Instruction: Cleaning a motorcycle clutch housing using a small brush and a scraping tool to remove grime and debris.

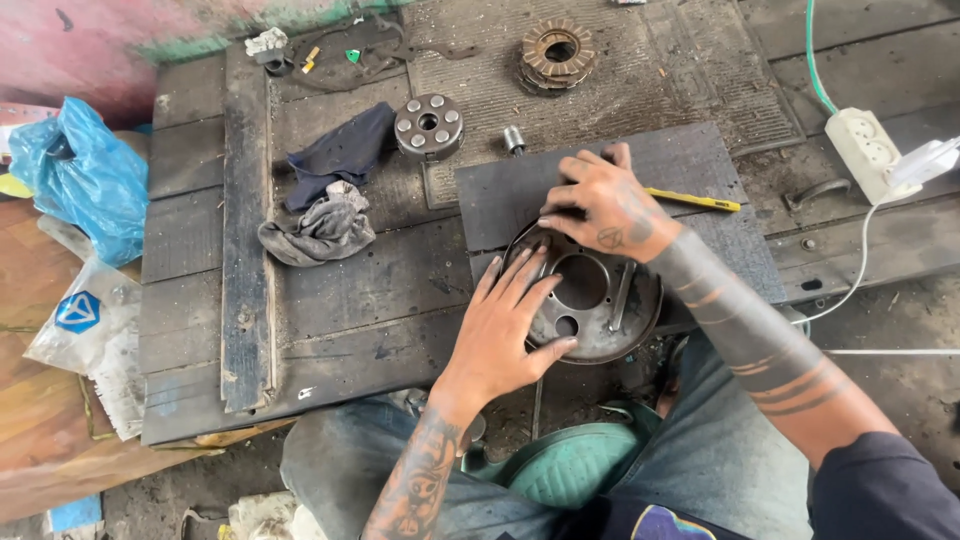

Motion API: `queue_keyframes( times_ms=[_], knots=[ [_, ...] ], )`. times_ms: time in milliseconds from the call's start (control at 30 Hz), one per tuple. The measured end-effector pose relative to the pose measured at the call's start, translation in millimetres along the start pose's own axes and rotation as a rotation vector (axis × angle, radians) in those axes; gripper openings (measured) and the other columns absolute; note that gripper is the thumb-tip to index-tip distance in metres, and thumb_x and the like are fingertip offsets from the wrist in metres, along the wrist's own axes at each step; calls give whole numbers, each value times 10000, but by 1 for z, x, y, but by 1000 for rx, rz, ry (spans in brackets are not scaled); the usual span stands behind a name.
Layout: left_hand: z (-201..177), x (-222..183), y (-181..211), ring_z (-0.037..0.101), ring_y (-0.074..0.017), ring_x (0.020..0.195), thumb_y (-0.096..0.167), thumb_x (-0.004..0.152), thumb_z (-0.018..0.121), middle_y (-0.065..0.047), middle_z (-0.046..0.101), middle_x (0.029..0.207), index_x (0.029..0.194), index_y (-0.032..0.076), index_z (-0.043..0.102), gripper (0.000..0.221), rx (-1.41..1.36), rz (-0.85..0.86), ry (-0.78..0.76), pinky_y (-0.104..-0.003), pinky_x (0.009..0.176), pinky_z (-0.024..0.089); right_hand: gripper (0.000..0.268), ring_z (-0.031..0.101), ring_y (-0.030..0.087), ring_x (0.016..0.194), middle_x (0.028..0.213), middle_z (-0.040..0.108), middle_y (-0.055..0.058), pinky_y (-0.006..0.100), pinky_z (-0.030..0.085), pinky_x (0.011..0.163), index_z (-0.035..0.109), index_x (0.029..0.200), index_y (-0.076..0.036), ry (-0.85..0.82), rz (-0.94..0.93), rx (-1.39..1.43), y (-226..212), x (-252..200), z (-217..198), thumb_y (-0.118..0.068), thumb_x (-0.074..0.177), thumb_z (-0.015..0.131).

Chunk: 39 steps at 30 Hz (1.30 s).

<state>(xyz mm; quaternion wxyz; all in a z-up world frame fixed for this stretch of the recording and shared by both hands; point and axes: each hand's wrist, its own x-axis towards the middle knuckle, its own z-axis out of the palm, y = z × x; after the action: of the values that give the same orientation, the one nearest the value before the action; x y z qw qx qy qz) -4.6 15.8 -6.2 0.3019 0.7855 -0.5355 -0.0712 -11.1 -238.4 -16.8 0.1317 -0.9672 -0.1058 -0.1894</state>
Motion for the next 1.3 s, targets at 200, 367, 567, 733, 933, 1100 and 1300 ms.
queue_keyframes(
  times_ms=[200,367,567,733,933,1100,1300],
  knots=[
    [4,-14,-5,412,-329,1454,471,916,674,-125,473,1509,1432,174,544,609,88,-66,56,-563,1219,230,174,583,255,948,939,581,36,459,317,906,727,871,-233,-46,177,-37,25,-18,-5,-387,886,805],
    [3,-16,-1,430,-321,1451,457,960,621,-133,508,1481,1436,166,557,562,101,-84,48,-543,1215,242,163,584,256,926,922,565,26,441,322,885,708,856,-226,-10,183,-96,10,-19,-11,-330,848,834],
    [2,-16,1,409,-336,1470,451,983,584,-148,487,1527,1478,160,531,577,107,-107,12,-558,1223,221,131,540,237,856,884,522,5,422,329,870,715,844,-231,7,79,-160,14,-17,-24,-305,859,821],
    [-3,-14,3,407,-327,1480,449,982,576,-131,488,1549,1473,172,545,564,60,-130,-28,-558,1233,217,164,546,221,882,905,550,-4,468,318,915,718,856,-221,-3,146,-224,-7,-21,-14,-351,846,818],
    [-11,-11,-1,381,-329,1494,449,982,585,-123,477,1562,1481,173,541,572,26,-129,-58,-568,1245,164,147,524,308,801,865,509,68,433,397,801,718,854,-133,16,41,-68,-16,-8,-29,-229,881,826],
    [-21,-5,-13,349,-298,1518,438,968,626,-67,455,1598,1482,187,542,579,-53,-79,-138,-579,1263,83,192,509,315,849,907,482,66,453,338,847,683,871,-162,32,25,9,5,-20,-5,-320,926,778],
    [-22,-8,-16,421,-298,1477,434,942,665,-96,488,1564,1421,148,590,564,-80,-24,-26,-563,1268,158,199,510,269,857,922,489,30,427,306,841,667,859,-198,54,47,6,0,-25,-3,-345,932,779]
  ],
)
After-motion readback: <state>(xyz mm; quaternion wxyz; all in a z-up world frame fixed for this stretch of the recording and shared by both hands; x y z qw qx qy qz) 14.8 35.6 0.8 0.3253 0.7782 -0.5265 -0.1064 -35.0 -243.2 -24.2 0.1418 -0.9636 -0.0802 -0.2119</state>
